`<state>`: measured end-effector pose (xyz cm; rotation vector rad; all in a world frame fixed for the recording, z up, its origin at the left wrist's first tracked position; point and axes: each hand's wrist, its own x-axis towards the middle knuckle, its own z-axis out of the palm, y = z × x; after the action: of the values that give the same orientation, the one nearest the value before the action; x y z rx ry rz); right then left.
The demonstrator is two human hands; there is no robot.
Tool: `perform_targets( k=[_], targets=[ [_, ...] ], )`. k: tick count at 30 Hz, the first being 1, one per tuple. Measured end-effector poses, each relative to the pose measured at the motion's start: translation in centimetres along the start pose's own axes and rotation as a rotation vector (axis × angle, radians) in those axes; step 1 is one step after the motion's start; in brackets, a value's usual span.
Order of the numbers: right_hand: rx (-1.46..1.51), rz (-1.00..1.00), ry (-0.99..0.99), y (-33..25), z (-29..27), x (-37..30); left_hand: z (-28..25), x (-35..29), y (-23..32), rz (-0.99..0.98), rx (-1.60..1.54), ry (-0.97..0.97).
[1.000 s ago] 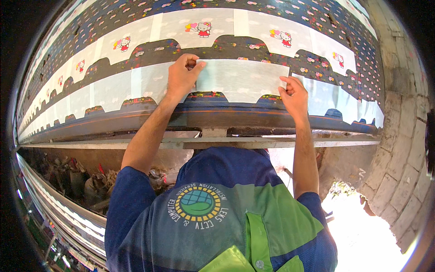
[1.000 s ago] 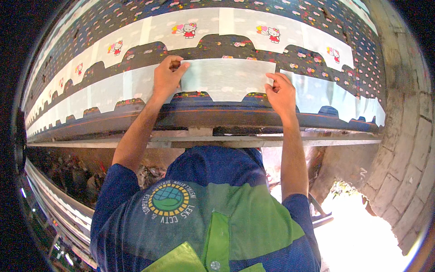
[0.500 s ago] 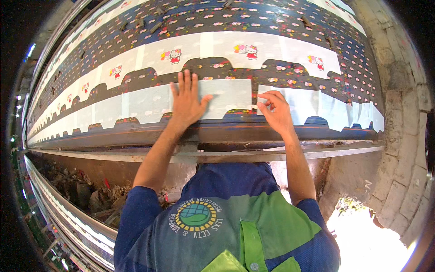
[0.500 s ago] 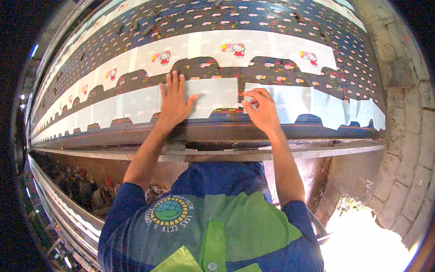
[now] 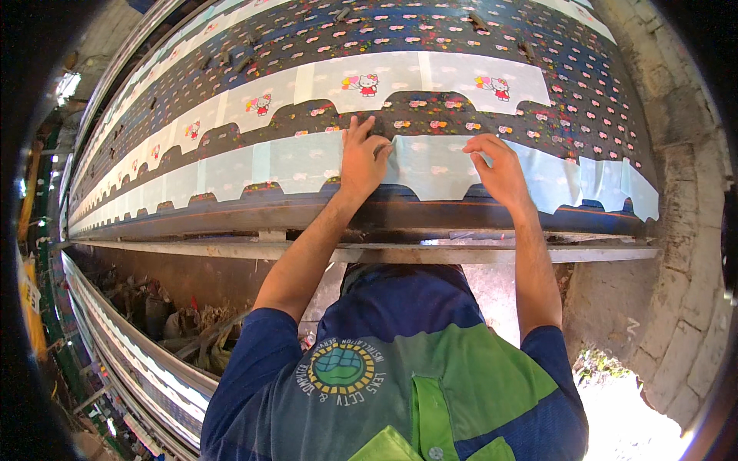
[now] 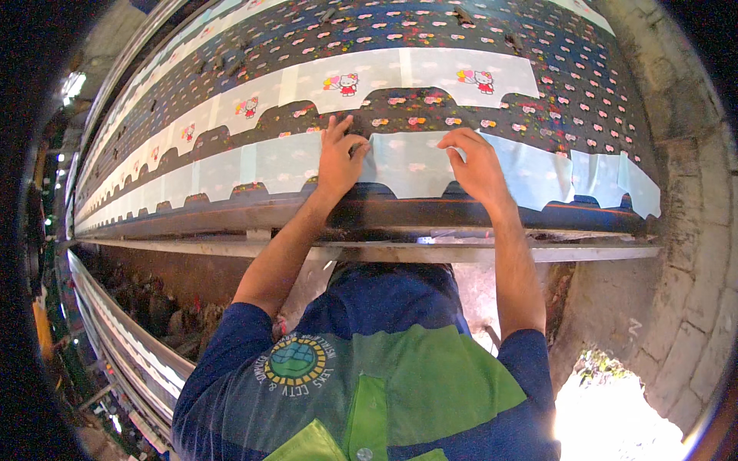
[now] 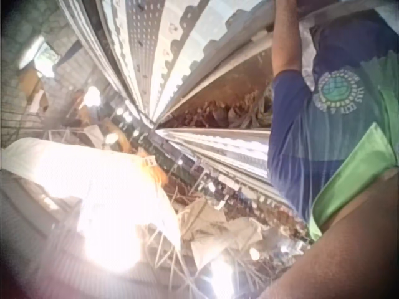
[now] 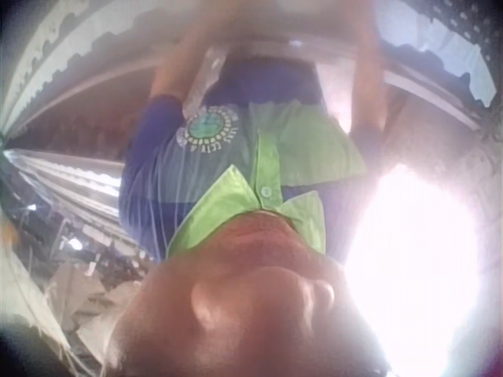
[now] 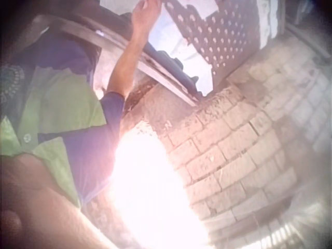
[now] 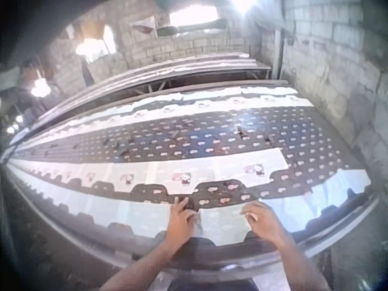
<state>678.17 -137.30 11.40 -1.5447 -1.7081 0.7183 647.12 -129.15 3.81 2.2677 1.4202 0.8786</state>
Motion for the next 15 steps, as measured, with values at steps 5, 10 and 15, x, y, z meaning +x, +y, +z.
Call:
perform_targets(
  k=[5,10,15],
  targets=[
    [-0.215,-0.303,-0.088,3.7,0.3,0.7,-2.6,0.3,6.5,-0.057,-0.348,-0.051],
    [-0.294,-0.251,-0.164,6.8,-0.2,3.6,-7.6,1.7,10.6,0.054,-0.285,0.202],
    [0.125,-0.150,0.008,4.5,-1.5,3.6,-10.9,1.6,6.6,-0.192,-0.450,0.308]
  ],
)
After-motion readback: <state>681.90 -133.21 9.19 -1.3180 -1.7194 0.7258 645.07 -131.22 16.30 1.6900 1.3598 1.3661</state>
